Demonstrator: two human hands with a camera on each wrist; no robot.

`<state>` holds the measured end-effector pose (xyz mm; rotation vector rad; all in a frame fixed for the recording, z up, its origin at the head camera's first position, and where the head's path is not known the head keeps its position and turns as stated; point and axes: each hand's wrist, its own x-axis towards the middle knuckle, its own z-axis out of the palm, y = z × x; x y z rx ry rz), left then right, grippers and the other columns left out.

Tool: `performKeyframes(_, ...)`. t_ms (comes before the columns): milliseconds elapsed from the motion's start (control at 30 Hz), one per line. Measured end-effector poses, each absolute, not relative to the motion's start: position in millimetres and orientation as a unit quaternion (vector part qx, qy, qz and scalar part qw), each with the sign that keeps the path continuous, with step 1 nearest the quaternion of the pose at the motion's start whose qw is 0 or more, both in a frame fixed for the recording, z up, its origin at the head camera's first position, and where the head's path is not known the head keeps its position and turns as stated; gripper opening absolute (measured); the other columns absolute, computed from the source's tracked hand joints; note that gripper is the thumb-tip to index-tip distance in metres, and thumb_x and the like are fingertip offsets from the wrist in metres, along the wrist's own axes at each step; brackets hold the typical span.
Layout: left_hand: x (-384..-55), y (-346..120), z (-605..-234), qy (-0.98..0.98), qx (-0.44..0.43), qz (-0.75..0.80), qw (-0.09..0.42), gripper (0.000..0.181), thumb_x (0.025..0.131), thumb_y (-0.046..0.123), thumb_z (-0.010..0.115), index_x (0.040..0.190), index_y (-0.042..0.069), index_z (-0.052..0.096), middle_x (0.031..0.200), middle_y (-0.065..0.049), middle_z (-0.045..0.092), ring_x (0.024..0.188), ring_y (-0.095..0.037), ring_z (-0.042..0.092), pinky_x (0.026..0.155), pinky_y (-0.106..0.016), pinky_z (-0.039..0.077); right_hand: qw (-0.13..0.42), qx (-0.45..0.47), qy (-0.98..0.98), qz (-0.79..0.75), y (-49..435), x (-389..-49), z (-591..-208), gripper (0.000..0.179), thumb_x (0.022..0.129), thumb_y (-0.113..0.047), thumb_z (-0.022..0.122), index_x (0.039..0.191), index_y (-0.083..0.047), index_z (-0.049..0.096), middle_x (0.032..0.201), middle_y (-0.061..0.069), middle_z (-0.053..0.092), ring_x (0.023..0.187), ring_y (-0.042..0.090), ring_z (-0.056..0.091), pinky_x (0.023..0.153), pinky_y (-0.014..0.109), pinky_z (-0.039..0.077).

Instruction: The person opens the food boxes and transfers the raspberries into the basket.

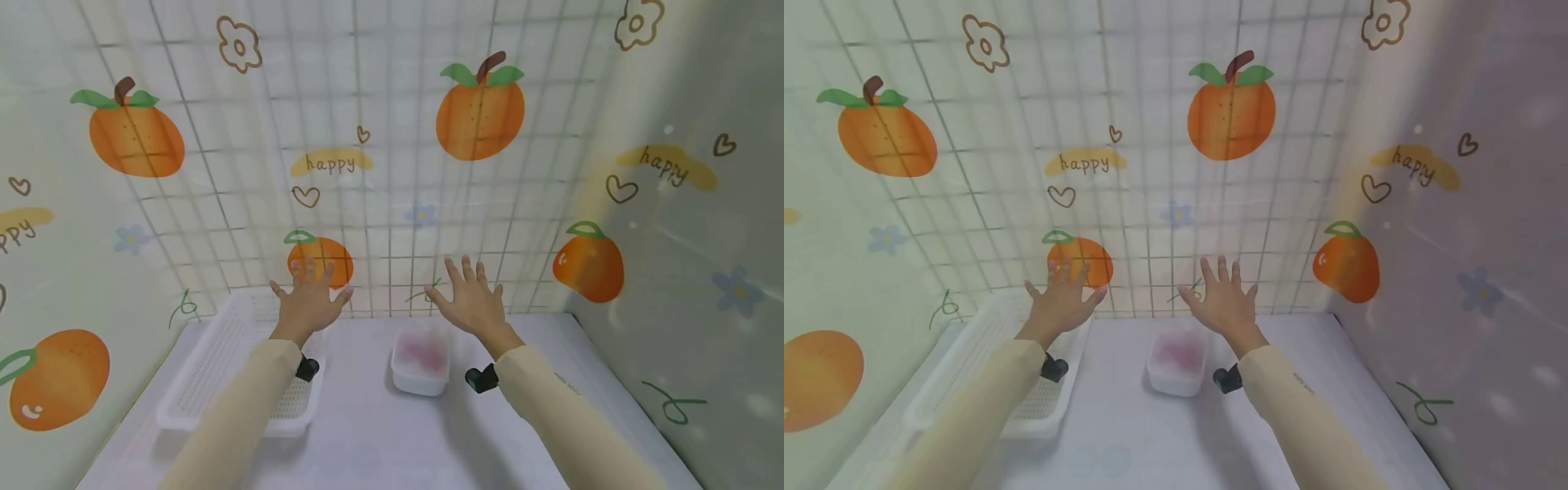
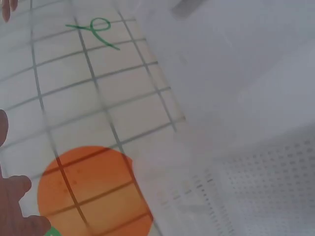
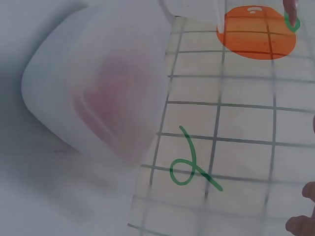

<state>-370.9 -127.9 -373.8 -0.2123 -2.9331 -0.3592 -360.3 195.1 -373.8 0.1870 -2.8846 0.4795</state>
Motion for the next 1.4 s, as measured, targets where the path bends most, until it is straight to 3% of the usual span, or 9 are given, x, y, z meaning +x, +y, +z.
performKeyframes(200, -369.5, -110.6, -377.9, -0.987, -0.082, -0.11, 0.086, 0.082, 0.102, 0.075, 0.032, 0.169, 0.028, 0.021, 0.176, -0.015, 0.004, 0.158, -0.049, -0.006, 0.112, -0.084, 0.0, 0.106, 0.065, -0.973, 0.196, 198.3, -353.7, -382.3, 0.093, 0.102, -0.072, 0.04, 0.17, -0.013, 0.013, 0.174, 0.021, 0.005, 0.158, 0.049, 0.003, 0.112, 0.084, 0.007)
performKeyframes(633, -354.9, -75.5, -385.2, -0.988, -0.103, -0.088, 0.073, 0.08, 0.103, 0.073, 0.033, 0.169, 0.03, 0.022, 0.175, -0.014, 0.01, 0.159, -0.045, 0.006, 0.121, -0.074, 0.008, 0.127, 0.07, -0.957, 0.25, 208.7, -335.0, -411.4, 0.099, 0.103, -0.072, 0.039, 0.167, -0.002, 0.014, 0.173, 0.024, 0.011, 0.156, 0.05, 0.017, 0.114, 0.078, 0.022)
performKeyframes(867, -346.0, -56.9, -392.1, -0.988, -0.116, -0.075, 0.069, 0.081, 0.102, 0.076, 0.03, 0.169, 0.03, 0.023, 0.175, -0.013, 0.013, 0.16, -0.042, 0.009, 0.122, -0.071, 0.009, 0.112, 0.058, -0.944, 0.306, 214.4, -323.3, -434.6, 0.098, 0.103, -0.07, 0.041, 0.167, -0.003, 0.01, 0.173, 0.024, 0.013, 0.157, 0.048, 0.016, 0.114, 0.076, 0.023)
performKeyframes(1200, -334.4, -29.8, -407.0, -0.985, -0.134, -0.092, 0.058, 0.078, 0.104, 0.071, 0.036, 0.168, 0.028, 0.027, 0.173, -0.016, 0.019, 0.159, -0.042, 0.014, 0.123, -0.068, 0.015, 0.092, 0.038, -0.93, 0.354, 216.2, -311.1, -465.4, 0.102, 0.102, -0.071, 0.044, 0.167, 0.001, 0.01, 0.17, 0.029, 0.018, 0.153, 0.052, 0.022, 0.119, 0.069, 0.023)
performKeyframes(1400, -333.2, -18.6, -424.3, -0.983, -0.146, -0.097, 0.049, 0.079, 0.104, 0.071, 0.036, 0.168, 0.025, 0.027, 0.173, -0.014, 0.02, 0.159, -0.041, 0.016, 0.123, -0.067, 0.017, 0.075, 0.03, -0.923, 0.376, 213.8, -306.0, -479.3, 0.105, 0.1, -0.069, 0.054, 0.167, 0.0, 0.012, 0.17, 0.028, 0.02, 0.153, 0.051, 0.024, 0.12, 0.068, 0.024)
